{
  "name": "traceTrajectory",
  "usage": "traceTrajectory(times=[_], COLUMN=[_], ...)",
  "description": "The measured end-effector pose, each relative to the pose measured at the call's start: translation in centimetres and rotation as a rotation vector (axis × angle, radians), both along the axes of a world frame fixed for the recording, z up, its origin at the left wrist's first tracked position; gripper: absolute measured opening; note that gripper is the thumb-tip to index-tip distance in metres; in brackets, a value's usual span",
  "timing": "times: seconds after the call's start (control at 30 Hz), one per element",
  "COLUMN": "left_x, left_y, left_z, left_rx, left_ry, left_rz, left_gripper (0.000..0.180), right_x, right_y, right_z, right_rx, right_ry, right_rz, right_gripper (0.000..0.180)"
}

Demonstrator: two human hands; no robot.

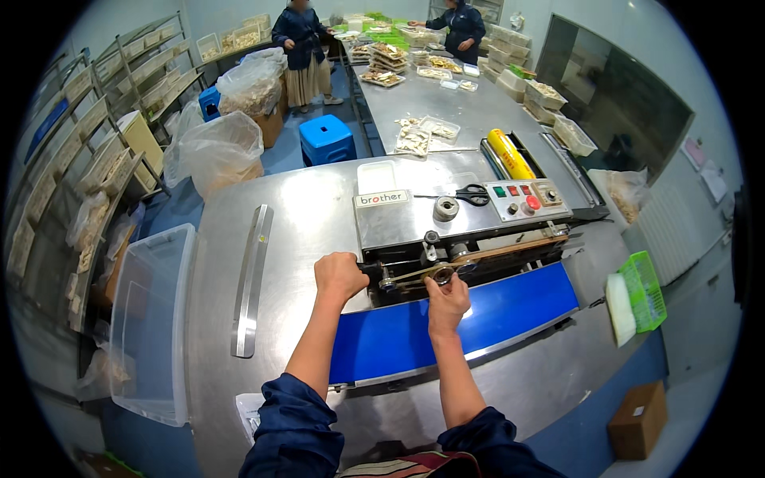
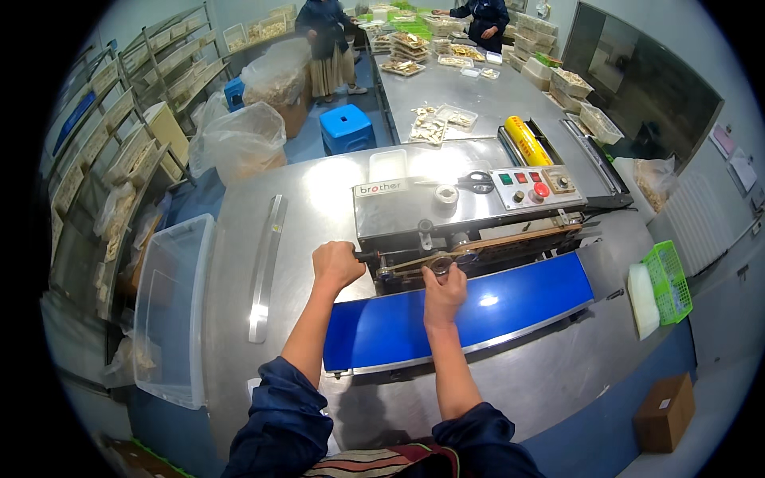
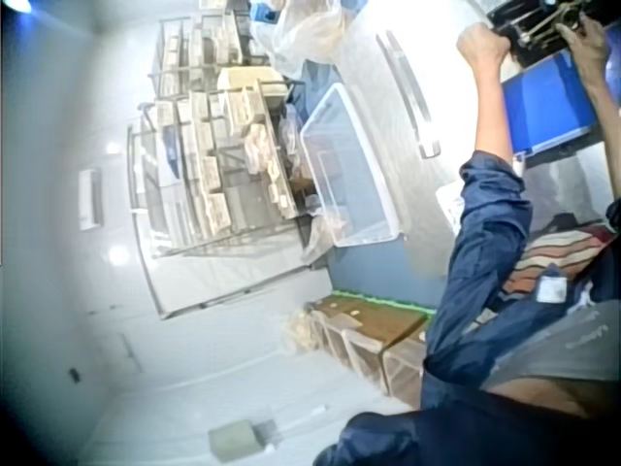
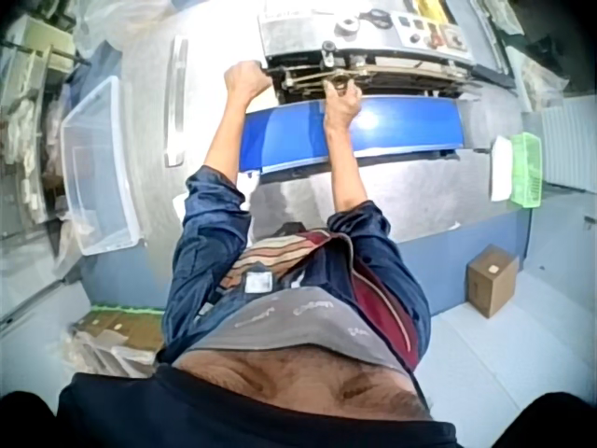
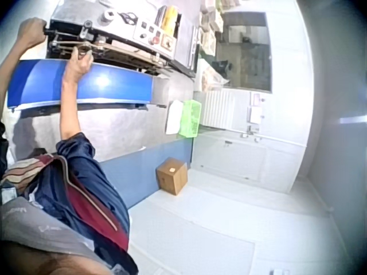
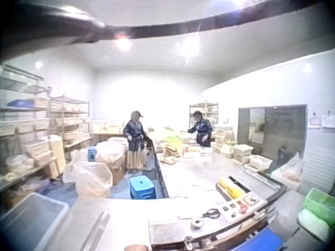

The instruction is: The person uses a screwdriver to remove screws from a blue metal cover on a Brother packaging machine. They remove the cover, adjust internal components, and then reattach the cover by tightening the screws.

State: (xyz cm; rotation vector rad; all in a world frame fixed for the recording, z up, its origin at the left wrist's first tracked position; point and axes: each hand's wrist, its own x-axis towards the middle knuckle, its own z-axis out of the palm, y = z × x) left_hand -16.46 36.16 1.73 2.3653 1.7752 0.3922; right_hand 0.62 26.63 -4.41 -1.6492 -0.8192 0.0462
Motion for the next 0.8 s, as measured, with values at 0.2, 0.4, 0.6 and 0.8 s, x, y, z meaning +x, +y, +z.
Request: traceTrajectory(times=[0.2, 0.4, 0.6, 0.8], left_x=[0.4, 0.1, 0.3, 0.4], left_y=[0.1, 0.1, 0.0, 0.0], left_z=[-0.2, -0.4, -0.3, -0.5], left_rx=[0.013, 0.031, 0.013, 0.026], left_ry=[-0.004, 0.008, -0.005, -0.013], left_rz=[0.012, 0.025, 0.03, 0.026], left_gripper=[0.015, 0.016, 0.015, 0.015], right_x=[0.1, 0.4, -0.3, -0.3], right_y=[1.2, 0.7, 1.3, 1.4], right_z=[-1.0, -0.6, -1.2, -1.9], right_rx=[0.079, 0.052, 0.088, 0.045], right_ry=[0.306, -0.241, 0.074, 0.149], right_rz=[-0.036, -0.154, -0.106, -0.053], right_gripper=[0.027, 0.031, 0.03, 0.035])
